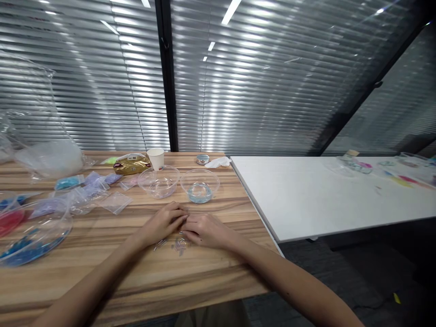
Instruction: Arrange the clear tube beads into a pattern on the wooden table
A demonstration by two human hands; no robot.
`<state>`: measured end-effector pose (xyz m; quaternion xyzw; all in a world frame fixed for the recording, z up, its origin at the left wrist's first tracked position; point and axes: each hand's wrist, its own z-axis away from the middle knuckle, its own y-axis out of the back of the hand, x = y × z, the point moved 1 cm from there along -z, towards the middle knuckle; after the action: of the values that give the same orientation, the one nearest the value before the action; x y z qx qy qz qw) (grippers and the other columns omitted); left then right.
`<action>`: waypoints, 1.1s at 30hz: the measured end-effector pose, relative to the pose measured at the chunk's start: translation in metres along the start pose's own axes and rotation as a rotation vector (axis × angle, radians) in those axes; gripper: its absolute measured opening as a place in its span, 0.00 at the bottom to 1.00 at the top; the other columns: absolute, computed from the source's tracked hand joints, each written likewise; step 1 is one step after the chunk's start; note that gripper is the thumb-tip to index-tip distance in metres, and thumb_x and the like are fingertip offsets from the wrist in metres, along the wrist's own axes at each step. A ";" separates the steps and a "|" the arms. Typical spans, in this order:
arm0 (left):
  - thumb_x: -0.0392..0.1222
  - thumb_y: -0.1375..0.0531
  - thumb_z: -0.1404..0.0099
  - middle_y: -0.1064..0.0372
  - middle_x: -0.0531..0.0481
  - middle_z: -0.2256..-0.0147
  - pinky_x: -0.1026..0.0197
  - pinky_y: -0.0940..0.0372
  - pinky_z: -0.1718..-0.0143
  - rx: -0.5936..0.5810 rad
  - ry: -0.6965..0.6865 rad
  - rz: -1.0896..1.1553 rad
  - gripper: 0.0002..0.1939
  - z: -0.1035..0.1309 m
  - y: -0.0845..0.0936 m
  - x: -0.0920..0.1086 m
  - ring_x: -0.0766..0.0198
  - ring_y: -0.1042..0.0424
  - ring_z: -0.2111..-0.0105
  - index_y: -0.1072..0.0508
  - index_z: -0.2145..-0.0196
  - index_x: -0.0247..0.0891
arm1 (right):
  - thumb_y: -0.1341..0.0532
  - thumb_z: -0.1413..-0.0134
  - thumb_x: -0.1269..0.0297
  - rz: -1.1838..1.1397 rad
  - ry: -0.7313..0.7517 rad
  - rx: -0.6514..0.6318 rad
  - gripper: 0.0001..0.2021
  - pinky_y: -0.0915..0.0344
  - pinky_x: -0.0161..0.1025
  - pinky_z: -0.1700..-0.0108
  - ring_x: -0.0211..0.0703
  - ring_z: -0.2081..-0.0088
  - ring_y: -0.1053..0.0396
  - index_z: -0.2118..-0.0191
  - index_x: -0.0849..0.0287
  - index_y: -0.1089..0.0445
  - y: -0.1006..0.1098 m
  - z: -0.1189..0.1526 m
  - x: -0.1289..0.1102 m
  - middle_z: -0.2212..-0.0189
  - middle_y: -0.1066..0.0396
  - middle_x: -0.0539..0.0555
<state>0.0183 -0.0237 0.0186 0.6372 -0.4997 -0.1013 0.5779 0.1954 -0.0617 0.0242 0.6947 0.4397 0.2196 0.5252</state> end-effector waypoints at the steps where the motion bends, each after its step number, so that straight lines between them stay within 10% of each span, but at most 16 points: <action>1: 0.39 0.50 0.31 0.31 0.46 0.62 0.59 0.36 0.57 0.001 0.011 0.030 0.12 0.000 -0.001 0.001 0.60 0.31 0.60 0.27 0.61 0.36 | 0.42 0.41 0.71 0.005 -0.002 0.008 0.06 0.38 0.33 0.63 0.40 0.65 0.31 0.67 0.62 0.29 0.000 0.000 0.001 0.66 0.26 0.54; 19: 0.39 0.44 0.34 0.30 0.49 0.62 0.61 0.37 0.57 0.003 0.003 0.173 0.07 -0.001 -0.013 0.012 0.61 0.31 0.60 0.26 0.62 0.38 | 0.48 0.39 0.71 -0.044 0.038 0.764 0.10 0.31 0.32 0.67 0.37 0.72 0.27 0.62 0.63 0.29 0.003 0.003 0.000 0.71 0.24 0.54; 33: 0.40 0.45 0.32 0.30 0.48 0.58 0.60 0.37 0.53 -0.180 -0.020 0.263 0.08 0.002 -0.007 0.022 0.61 0.31 0.57 0.26 0.60 0.39 | 0.46 0.42 0.74 0.049 0.094 0.883 0.07 0.35 0.34 0.72 0.37 0.75 0.30 0.63 0.63 0.31 0.012 0.004 0.003 0.75 0.26 0.53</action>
<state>0.0314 -0.0428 0.0222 0.5110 -0.5735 -0.0757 0.6358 0.2044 -0.0623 0.0336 0.8520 0.4980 0.0545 0.1521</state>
